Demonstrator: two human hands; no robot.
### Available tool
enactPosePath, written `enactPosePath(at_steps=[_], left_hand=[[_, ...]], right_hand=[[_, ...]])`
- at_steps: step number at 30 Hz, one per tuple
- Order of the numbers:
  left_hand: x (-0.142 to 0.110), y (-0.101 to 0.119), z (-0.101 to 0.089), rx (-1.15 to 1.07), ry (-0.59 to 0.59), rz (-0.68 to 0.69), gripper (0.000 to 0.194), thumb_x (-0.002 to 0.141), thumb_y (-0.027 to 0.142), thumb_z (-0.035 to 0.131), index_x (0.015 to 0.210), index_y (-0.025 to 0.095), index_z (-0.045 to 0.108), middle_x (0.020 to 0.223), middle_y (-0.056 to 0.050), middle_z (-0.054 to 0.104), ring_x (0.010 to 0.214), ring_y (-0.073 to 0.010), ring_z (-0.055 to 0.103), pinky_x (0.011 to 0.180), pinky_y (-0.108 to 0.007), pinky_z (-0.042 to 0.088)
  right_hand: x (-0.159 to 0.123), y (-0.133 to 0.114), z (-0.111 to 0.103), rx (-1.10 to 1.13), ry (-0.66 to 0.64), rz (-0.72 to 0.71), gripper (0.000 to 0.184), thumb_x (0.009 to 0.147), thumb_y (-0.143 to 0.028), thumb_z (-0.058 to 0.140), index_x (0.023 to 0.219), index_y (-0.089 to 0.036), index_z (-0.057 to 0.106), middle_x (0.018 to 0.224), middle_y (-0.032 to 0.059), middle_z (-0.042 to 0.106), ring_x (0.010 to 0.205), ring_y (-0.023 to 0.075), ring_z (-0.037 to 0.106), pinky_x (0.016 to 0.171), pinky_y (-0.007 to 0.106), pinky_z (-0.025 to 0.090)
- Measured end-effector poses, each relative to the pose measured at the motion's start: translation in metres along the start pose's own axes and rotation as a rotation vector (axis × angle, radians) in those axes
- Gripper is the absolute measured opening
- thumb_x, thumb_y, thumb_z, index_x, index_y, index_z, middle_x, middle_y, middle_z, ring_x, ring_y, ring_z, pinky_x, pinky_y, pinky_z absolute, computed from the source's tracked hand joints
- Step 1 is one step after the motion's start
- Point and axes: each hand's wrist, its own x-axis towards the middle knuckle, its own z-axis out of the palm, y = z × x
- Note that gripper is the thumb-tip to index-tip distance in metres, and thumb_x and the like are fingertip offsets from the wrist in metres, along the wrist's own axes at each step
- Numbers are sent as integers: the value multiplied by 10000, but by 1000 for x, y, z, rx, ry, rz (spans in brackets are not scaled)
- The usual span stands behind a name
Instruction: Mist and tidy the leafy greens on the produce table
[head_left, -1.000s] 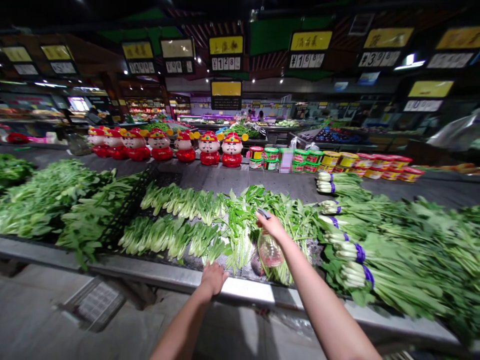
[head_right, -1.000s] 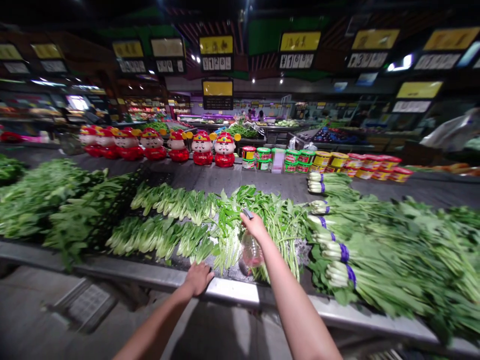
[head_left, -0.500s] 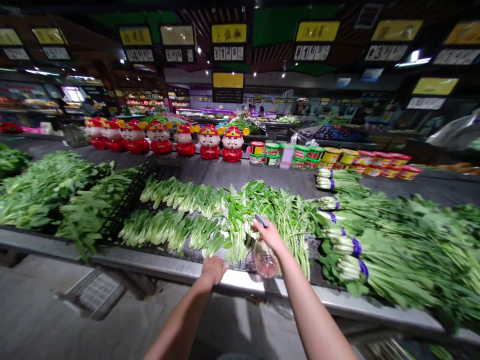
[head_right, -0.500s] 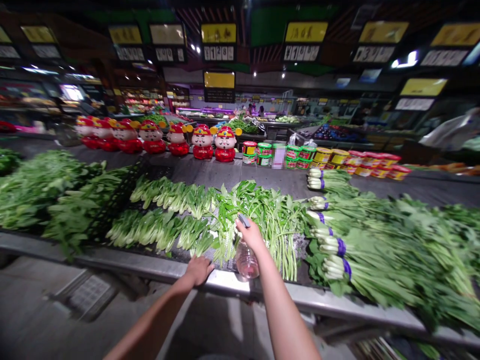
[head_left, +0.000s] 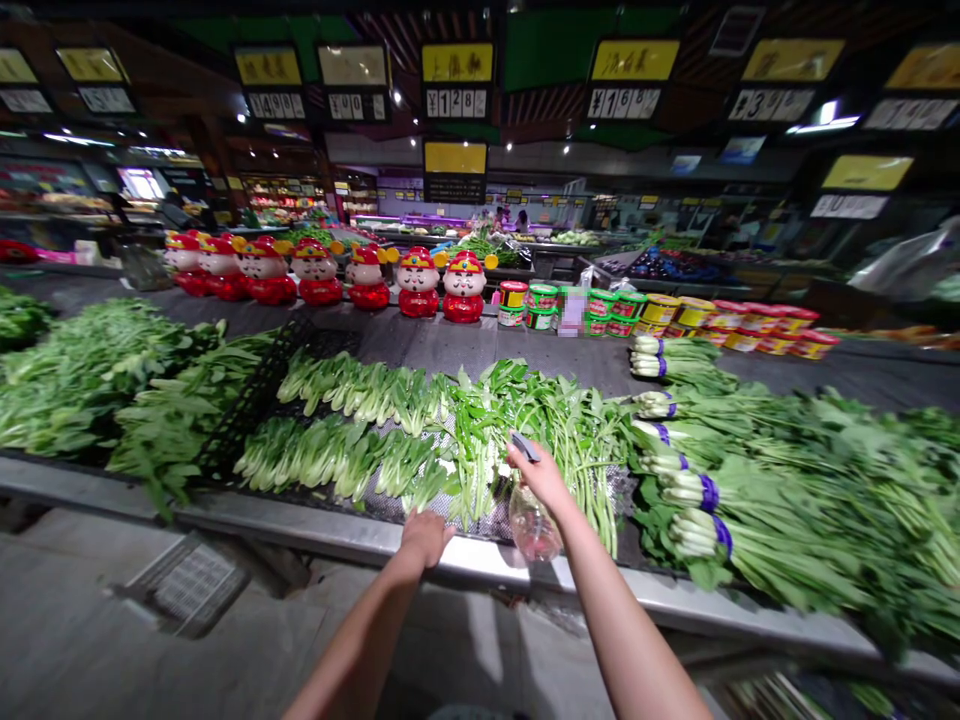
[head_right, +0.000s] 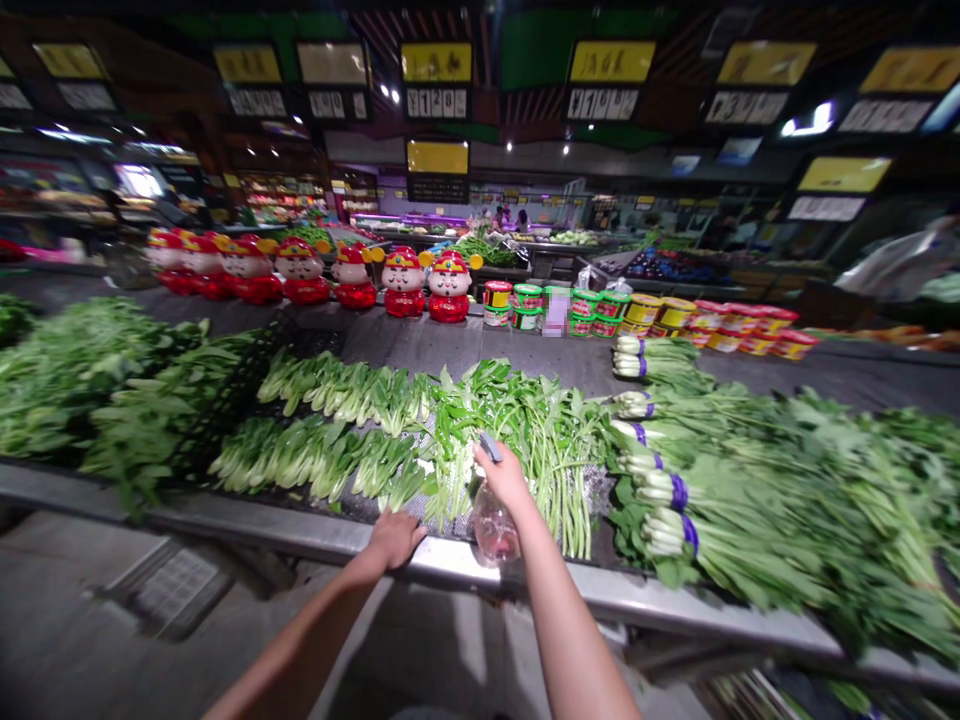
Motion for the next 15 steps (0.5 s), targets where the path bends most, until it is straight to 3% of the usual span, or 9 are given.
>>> enactPosePath(at_steps=[8, 15], left_hand=[[-3, 1, -1, 17, 25, 3, 586, 985, 461, 205, 1200, 154, 655, 1317, -167, 635, 1305, -280, 517, 1164, -465, 249], [-1, 1, 1, 26, 3, -17, 580, 984, 475, 206, 1215, 169, 641, 1324, -152, 627, 1279, -275, 535, 1170, -460, 236]], right_hand=[[-11, 16, -2, 23, -1, 12, 531, 798, -658, 543, 995, -180, 664, 931, 104, 681, 824, 237, 627, 615, 339, 521], [-30, 19, 16, -78, -67, -11, 540, 834, -660, 477, 918, -165, 677, 816, 76, 677, 751, 227, 615, 695, 363, 478]])
